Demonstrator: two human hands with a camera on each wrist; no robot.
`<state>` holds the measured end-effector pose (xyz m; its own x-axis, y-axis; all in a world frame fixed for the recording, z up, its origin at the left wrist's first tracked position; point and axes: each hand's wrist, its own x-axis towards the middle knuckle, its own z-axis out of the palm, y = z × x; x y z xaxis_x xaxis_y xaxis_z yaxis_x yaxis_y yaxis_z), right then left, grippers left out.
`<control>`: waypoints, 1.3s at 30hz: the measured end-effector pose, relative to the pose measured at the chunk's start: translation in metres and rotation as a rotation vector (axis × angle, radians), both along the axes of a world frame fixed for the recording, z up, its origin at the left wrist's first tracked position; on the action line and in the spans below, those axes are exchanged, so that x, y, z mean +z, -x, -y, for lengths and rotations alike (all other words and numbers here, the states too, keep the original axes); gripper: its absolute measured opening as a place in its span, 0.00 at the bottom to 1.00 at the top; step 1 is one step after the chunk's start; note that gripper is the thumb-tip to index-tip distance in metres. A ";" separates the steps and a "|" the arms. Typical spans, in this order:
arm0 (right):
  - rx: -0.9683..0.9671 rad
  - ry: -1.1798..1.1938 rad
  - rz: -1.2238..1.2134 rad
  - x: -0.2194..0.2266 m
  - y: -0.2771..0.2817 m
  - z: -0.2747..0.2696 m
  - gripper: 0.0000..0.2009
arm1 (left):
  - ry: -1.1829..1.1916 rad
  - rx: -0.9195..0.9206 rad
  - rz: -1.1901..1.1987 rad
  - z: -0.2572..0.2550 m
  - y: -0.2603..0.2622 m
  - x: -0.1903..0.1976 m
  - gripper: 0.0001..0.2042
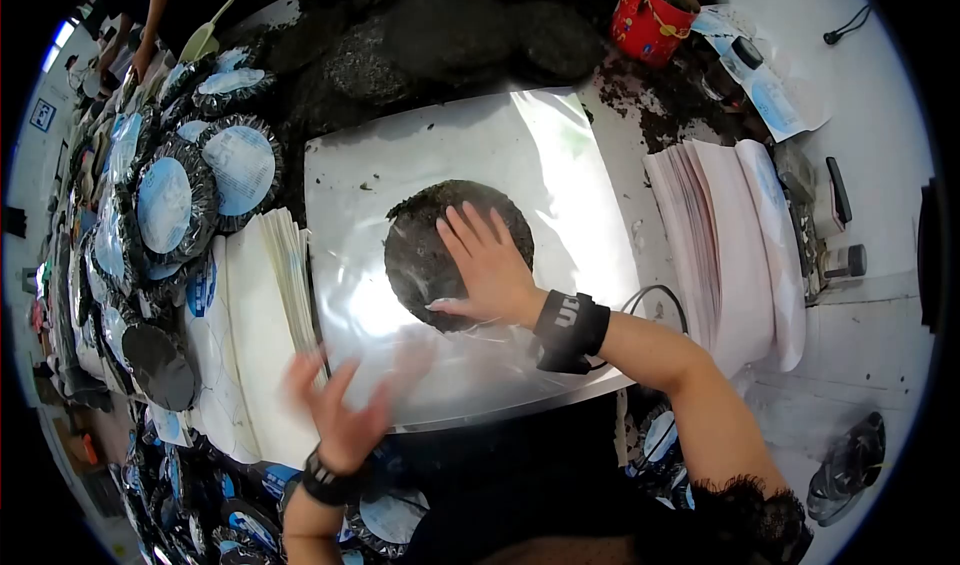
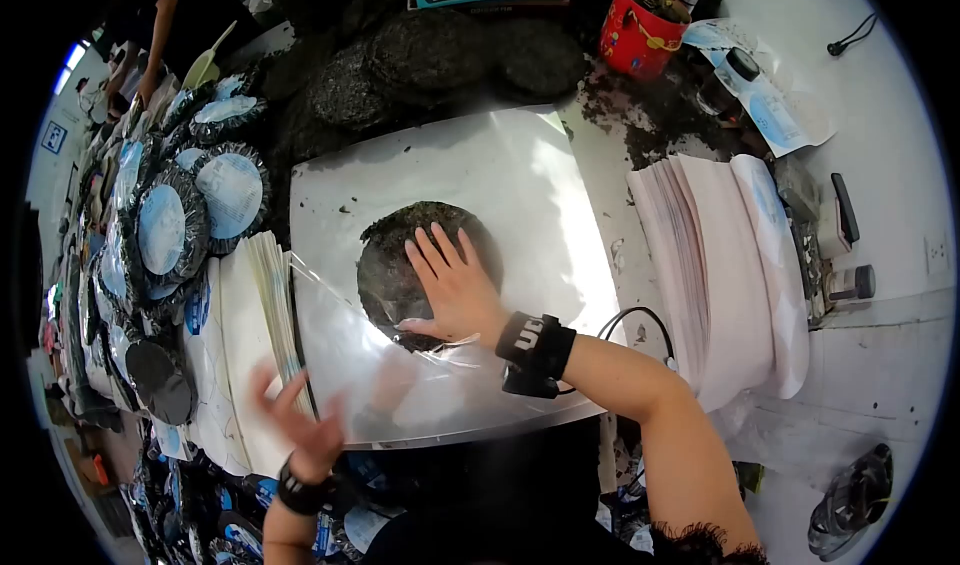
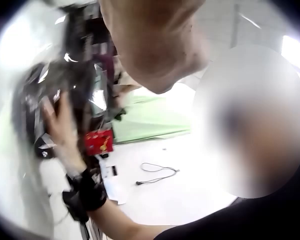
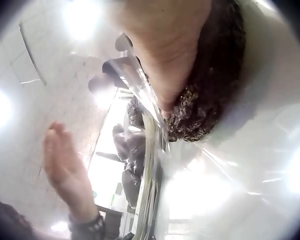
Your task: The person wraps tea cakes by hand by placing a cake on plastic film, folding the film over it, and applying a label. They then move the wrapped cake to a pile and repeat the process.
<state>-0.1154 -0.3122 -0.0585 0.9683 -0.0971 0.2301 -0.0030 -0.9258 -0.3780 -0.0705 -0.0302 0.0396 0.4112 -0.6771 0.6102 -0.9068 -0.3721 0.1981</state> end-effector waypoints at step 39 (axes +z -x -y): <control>0.174 -0.481 0.156 -0.007 -0.017 0.033 0.40 | 0.047 -0.149 -0.544 0.143 -0.071 -0.088 0.45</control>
